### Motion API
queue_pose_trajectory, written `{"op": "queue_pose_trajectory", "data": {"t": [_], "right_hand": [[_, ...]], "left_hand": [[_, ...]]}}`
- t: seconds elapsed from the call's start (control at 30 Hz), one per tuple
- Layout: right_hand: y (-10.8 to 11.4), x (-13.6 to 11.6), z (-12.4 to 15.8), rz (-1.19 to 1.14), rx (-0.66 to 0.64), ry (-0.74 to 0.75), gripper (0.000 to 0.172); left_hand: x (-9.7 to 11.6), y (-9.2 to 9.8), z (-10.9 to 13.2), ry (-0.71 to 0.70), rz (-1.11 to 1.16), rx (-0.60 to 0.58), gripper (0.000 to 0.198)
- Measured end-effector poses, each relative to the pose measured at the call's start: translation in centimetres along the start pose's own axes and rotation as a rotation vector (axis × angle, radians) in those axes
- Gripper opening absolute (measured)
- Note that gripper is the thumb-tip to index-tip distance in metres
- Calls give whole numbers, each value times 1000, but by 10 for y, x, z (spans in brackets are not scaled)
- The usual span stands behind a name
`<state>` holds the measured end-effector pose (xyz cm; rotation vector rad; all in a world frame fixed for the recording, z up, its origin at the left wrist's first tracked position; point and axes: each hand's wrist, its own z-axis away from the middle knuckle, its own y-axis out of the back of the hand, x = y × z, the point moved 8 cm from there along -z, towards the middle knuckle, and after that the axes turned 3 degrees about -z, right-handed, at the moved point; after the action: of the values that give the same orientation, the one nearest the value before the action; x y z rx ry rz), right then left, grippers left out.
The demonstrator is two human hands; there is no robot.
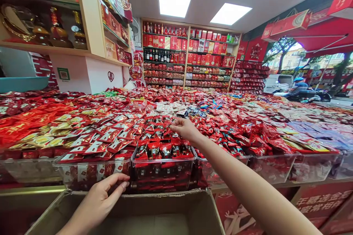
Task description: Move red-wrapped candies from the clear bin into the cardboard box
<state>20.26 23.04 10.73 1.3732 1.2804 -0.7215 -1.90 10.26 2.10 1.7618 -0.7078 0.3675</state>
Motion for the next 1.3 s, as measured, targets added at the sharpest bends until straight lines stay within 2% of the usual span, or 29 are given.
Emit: {"op": "queue_pose_trajectory", "data": {"t": [0.3,0.57,0.77,0.97,1.13,1.3], "right_hand": [[-13,4,14,44,-52,-15,20],[-13,6,9,290,-48,95,19],[-13,-12,12,508,24,214,15],[-29,-38,16,671,31,337,12],[-36,-35,12,726,-16,359,12],[-34,-33,8,715,-52,394,10]], "left_hand": [[2,0,0,-14,-10,0,17],[3,2,2,-17,-16,12,17],[3,2,1,3,-22,9,17],[1,0,0,0,-26,3,17],[4,1,0,-19,-14,13,17],[7,4,1,-30,-13,32,16]]}}
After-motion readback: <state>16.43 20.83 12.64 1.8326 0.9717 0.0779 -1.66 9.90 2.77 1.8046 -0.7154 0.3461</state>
